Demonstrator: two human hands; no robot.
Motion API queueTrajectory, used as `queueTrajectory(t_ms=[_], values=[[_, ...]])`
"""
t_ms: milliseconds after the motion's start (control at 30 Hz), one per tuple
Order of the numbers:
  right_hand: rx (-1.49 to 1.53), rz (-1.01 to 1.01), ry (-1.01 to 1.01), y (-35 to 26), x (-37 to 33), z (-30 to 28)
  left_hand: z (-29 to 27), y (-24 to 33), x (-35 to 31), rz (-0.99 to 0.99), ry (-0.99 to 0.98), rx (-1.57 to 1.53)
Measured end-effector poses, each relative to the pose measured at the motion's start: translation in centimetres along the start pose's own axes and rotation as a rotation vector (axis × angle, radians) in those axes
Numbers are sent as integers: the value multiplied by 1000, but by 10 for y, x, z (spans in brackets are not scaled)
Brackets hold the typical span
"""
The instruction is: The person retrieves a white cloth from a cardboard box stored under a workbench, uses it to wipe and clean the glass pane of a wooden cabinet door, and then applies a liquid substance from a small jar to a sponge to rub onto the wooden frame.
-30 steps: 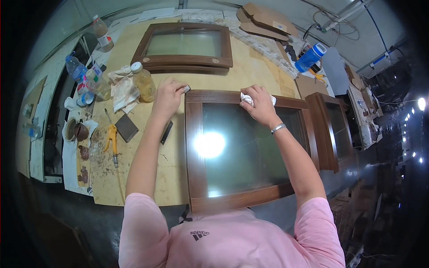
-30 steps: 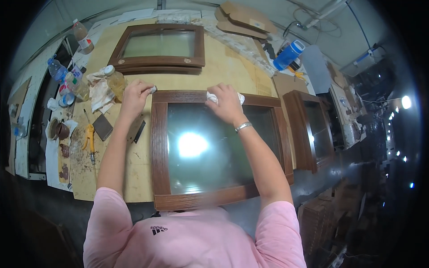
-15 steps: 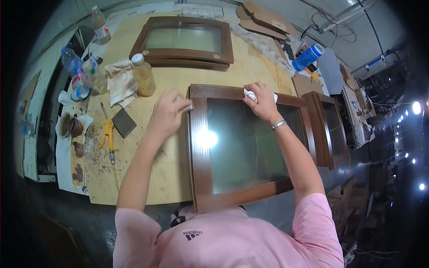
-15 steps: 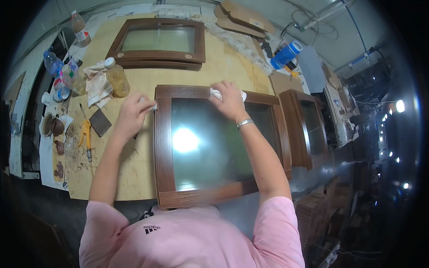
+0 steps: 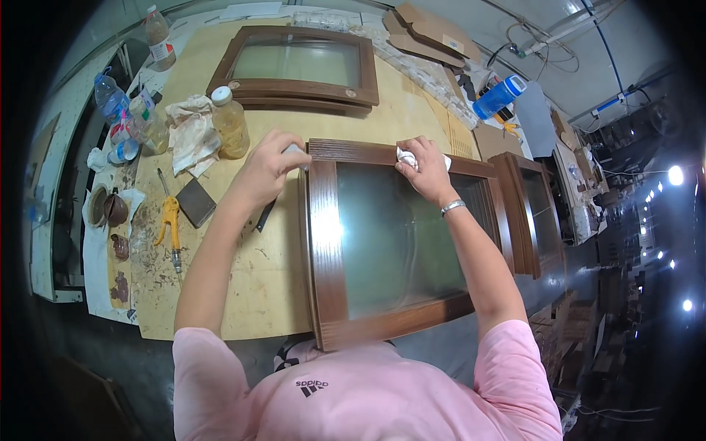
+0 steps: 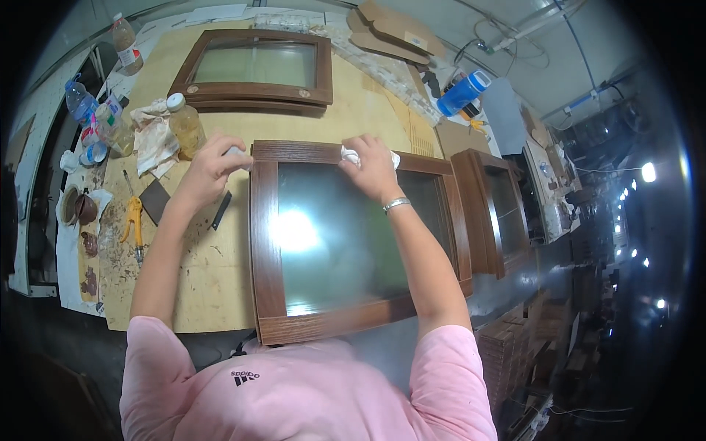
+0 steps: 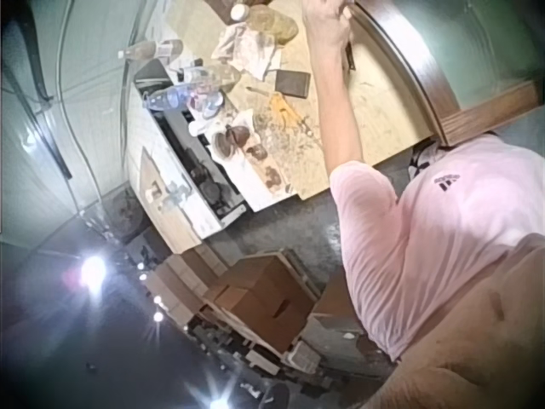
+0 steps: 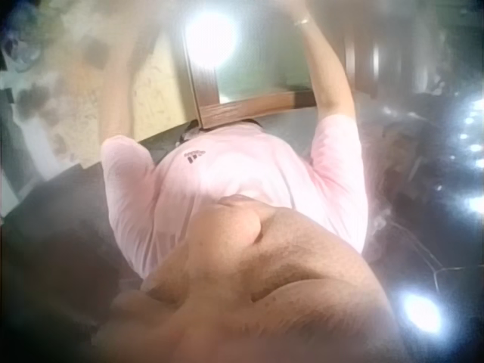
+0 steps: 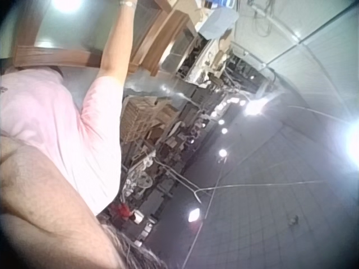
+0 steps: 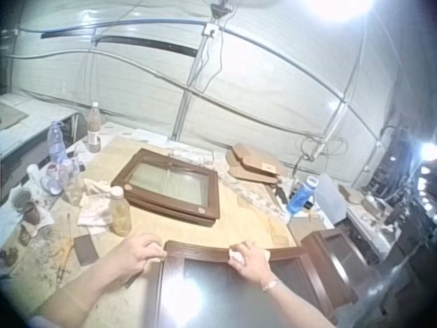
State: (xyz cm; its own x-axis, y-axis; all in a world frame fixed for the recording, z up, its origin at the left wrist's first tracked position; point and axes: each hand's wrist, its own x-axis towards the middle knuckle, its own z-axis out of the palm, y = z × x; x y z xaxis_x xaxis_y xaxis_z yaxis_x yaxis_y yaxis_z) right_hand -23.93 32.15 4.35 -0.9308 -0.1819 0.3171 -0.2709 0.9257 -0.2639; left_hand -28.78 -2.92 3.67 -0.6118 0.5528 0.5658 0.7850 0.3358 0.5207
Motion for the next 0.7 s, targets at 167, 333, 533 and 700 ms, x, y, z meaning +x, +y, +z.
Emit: queueTrajectory(t_ms=[167,333,533,700], values=[[5,3,5,-2,-1,-1,-1,-12,2,-39,-23,-15],[13,-4,14,-3,5,-5,1,-30,12,37,35,13],[4,-4,-14,-2,4,4,8,-30,-38,-591,122,-229],[5,-42,39,2,-1,-1,5,-3,-151,-988,-58,98]])
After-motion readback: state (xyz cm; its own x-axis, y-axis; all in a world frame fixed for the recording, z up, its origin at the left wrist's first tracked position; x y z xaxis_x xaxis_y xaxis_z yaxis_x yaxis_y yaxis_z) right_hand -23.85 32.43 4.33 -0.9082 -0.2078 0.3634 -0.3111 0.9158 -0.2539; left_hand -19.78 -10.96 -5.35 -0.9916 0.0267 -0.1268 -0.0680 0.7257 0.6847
